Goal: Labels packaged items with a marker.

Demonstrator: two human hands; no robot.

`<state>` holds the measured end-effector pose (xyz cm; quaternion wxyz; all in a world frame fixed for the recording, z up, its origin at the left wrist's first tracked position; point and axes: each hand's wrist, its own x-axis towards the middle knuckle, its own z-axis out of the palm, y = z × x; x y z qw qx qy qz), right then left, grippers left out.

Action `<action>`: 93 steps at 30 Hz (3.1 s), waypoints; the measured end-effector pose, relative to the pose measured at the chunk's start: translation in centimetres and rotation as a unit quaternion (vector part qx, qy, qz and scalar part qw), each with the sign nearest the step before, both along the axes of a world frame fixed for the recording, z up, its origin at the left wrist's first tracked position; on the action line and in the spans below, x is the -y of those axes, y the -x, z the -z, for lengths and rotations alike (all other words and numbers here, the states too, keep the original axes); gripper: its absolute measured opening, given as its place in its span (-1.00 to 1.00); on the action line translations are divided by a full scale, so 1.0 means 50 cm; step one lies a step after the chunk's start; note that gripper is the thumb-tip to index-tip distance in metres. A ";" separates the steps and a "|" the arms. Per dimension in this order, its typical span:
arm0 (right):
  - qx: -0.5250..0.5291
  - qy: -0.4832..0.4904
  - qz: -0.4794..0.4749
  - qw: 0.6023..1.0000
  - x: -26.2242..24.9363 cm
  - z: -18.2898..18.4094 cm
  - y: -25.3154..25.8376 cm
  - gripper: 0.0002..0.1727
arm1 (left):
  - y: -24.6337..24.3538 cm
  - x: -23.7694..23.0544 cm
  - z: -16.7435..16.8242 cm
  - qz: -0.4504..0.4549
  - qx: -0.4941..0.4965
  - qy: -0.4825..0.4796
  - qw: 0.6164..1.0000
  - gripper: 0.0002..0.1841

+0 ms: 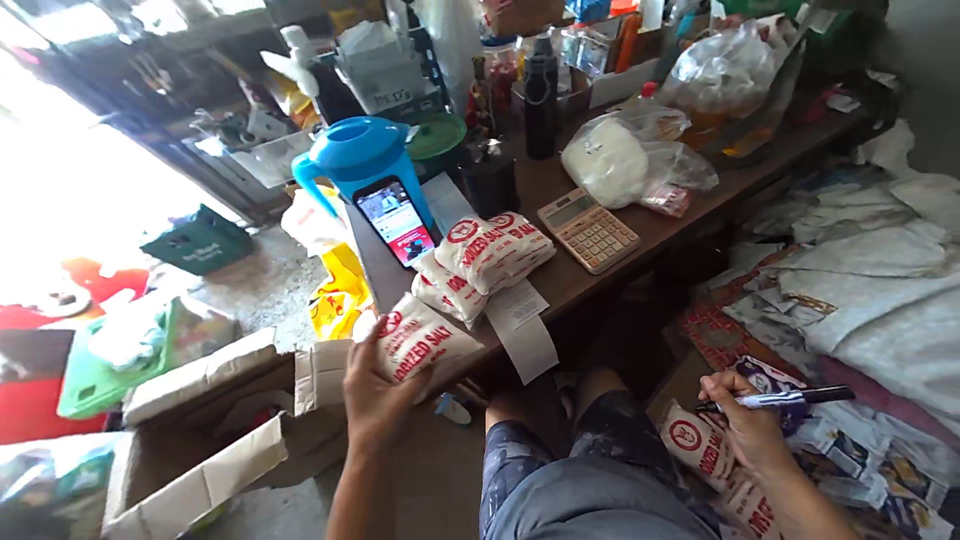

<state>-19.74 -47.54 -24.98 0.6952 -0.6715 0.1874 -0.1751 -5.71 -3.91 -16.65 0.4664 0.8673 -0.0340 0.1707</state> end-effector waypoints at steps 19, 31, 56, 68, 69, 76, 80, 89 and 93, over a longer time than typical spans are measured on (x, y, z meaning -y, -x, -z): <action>-0.398 0.126 -0.003 0.909 0.167 0.031 0.219 -0.57 | -0.223 0.216 -0.097 0.124 -0.112 -0.069 0.983 -0.26; -0.484 0.294 -0.257 0.783 0.076 0.215 0.098 -0.61 | 0.013 0.136 -0.008 0.169 -0.008 -0.038 0.985 0.09; -0.513 0.371 -0.315 0.707 0.036 0.259 0.060 -0.51 | 0.181 0.121 0.075 0.189 -0.109 0.190 0.957 -0.26; -0.226 0.356 -0.150 0.894 0.080 0.143 0.098 -0.74 | 0.210 0.159 0.098 0.275 -0.181 0.244 0.912 -0.44; -0.165 0.352 -0.152 0.909 0.081 0.119 0.098 -0.76 | 0.212 0.171 0.107 0.283 -0.207 0.259 0.900 -0.44; 0.128 0.353 -0.329 0.866 -0.064 -0.090 0.022 -0.83 | 0.192 0.262 0.139 0.297 -0.528 0.397 0.690 -0.19; 0.227 0.321 -0.510 0.765 -0.136 -0.145 -0.031 -0.83 | 0.199 0.251 0.126 0.297 -0.504 0.483 0.651 -0.37; 0.212 0.276 -0.432 0.832 -0.165 -0.147 -0.051 -0.86 | 0.200 0.167 0.082 0.202 -0.198 0.536 0.796 -0.15; 0.189 0.277 -0.361 0.870 -0.154 -0.118 -0.070 -0.84 | 0.148 0.126 0.020 0.074 -0.068 0.476 0.874 -0.12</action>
